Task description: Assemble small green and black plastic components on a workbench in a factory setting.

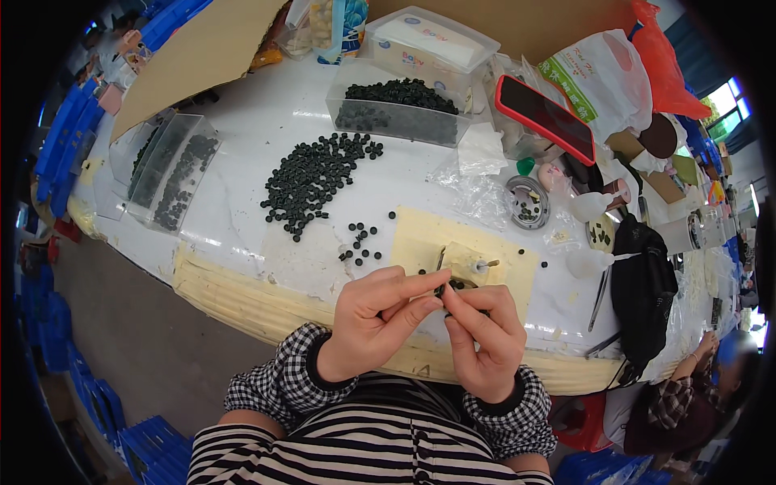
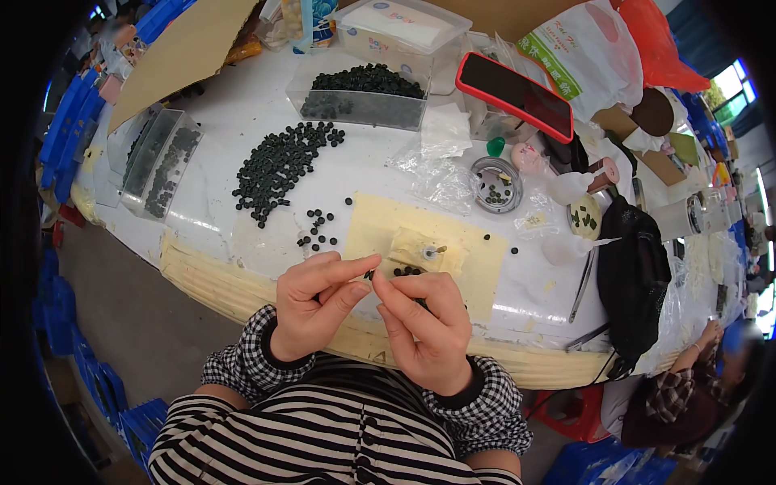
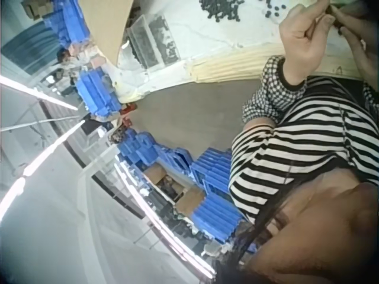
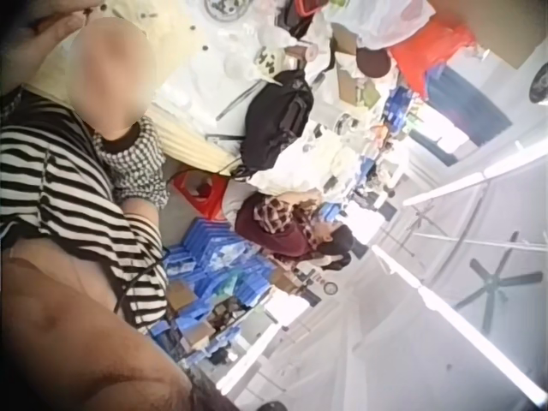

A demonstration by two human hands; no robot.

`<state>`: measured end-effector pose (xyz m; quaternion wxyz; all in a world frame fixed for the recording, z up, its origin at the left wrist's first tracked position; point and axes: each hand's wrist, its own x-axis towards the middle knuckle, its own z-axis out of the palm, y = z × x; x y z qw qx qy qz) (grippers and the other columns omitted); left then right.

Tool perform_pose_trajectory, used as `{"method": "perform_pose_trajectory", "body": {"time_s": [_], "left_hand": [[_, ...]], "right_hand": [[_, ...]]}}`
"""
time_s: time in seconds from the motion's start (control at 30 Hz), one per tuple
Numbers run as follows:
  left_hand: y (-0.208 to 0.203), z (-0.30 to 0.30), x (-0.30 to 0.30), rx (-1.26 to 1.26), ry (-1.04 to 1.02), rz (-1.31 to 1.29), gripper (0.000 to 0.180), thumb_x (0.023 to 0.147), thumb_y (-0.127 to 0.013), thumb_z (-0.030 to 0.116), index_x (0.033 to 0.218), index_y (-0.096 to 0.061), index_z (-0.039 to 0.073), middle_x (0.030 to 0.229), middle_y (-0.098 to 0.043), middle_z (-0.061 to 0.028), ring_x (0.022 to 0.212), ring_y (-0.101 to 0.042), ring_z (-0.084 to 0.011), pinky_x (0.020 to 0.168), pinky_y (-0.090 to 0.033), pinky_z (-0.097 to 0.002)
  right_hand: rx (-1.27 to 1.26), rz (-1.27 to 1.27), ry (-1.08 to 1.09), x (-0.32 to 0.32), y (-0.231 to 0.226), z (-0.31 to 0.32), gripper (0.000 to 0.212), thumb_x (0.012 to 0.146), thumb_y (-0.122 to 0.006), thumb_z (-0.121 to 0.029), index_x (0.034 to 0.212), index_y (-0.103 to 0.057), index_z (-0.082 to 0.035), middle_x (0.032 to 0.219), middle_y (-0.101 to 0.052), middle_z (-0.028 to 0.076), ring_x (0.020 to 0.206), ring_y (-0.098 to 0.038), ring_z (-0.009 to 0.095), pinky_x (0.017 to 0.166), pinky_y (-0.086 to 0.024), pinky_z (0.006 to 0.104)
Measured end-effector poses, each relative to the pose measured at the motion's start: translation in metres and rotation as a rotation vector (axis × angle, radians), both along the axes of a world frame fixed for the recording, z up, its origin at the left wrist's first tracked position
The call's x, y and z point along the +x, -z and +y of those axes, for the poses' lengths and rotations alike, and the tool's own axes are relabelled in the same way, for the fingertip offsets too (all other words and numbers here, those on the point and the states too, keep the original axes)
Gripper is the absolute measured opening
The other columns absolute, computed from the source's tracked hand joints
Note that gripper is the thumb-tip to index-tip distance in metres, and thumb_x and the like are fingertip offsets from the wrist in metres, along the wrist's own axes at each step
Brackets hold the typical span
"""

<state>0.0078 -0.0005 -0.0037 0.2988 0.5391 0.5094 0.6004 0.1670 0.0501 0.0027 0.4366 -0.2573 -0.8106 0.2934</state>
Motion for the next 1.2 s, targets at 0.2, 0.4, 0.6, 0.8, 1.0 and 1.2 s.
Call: {"method": "perform_pose_trajectory", "body": {"time_s": [0.2,0.4,0.6,0.8,1.0,1.2], "left_hand": [[0.003,0.001,-0.001,0.008,0.011,0.014,0.031,0.080,-0.068,-0.001,0.110,-0.069,0.005,0.059,-0.034,0.0048,0.054,-0.031,-0.0058,0.049,-0.024,-0.0223],[0.003,0.000,0.000,-0.093,0.018,-0.236,0.027,0.080,-0.070,-0.002,0.106,-0.070,0.005,0.060,-0.035,0.0055,0.054,-0.030,-0.0041,0.050,-0.024,-0.0201],[0.014,0.001,-0.003,0.002,0.004,-0.202,0.024,0.076,-0.073,-0.002,0.098,-0.072,0.006,0.059,-0.035,0.0064,0.054,-0.031,-0.0035,0.051,-0.025,-0.0194],[0.013,0.002,-0.004,0.014,-0.009,-0.141,0.022,0.075,-0.074,-0.002,0.096,-0.073,0.006,0.058,-0.035,0.0064,0.054,-0.032,-0.0039,0.051,-0.026,-0.0204],[0.013,0.001,-0.006,-0.005,0.014,-0.159,0.023,0.075,-0.074,-0.003,0.096,-0.073,0.005,0.058,-0.035,0.0065,0.055,-0.032,-0.0037,0.051,-0.026,-0.0203],[0.012,0.002,-0.005,-0.018,0.028,-0.193,0.021,0.076,-0.074,-0.003,0.096,-0.073,0.005,0.059,-0.034,0.0068,0.055,-0.032,-0.0032,0.051,-0.026,-0.0197]], "right_hand": [[-0.018,0.008,-0.014,0.001,-0.001,0.000,0.035,0.074,-0.069,0.005,0.108,-0.068,-0.001,0.089,-0.062,0.009,0.077,-0.056,0.022,0.067,-0.045,0.0301],[-0.061,0.010,-0.031,0.002,0.000,-0.001,0.035,0.075,-0.069,0.005,0.109,-0.068,-0.002,0.088,-0.062,0.009,0.077,-0.055,0.022,0.067,-0.044,0.0292],[-0.074,0.029,-0.053,0.002,0.000,0.000,0.035,0.075,-0.069,0.005,0.110,-0.069,-0.002,0.088,-0.062,0.008,0.076,-0.055,0.021,0.066,-0.044,0.0284],[-0.048,0.026,-0.060,0.002,0.000,0.001,0.036,0.074,-0.069,0.005,0.109,-0.069,-0.002,0.088,-0.062,0.008,0.075,-0.055,0.020,0.065,-0.044,0.0281],[-0.044,0.016,-0.069,0.003,0.001,0.002,0.037,0.074,-0.069,0.006,0.109,-0.068,-0.002,0.087,-0.062,0.007,0.074,-0.055,0.020,0.064,-0.044,0.0279],[-0.048,0.017,-0.056,0.003,0.000,0.001,0.037,0.074,-0.069,0.006,0.109,-0.068,-0.002,0.087,-0.062,0.008,0.074,-0.055,0.020,0.064,-0.044,0.0276]]}}
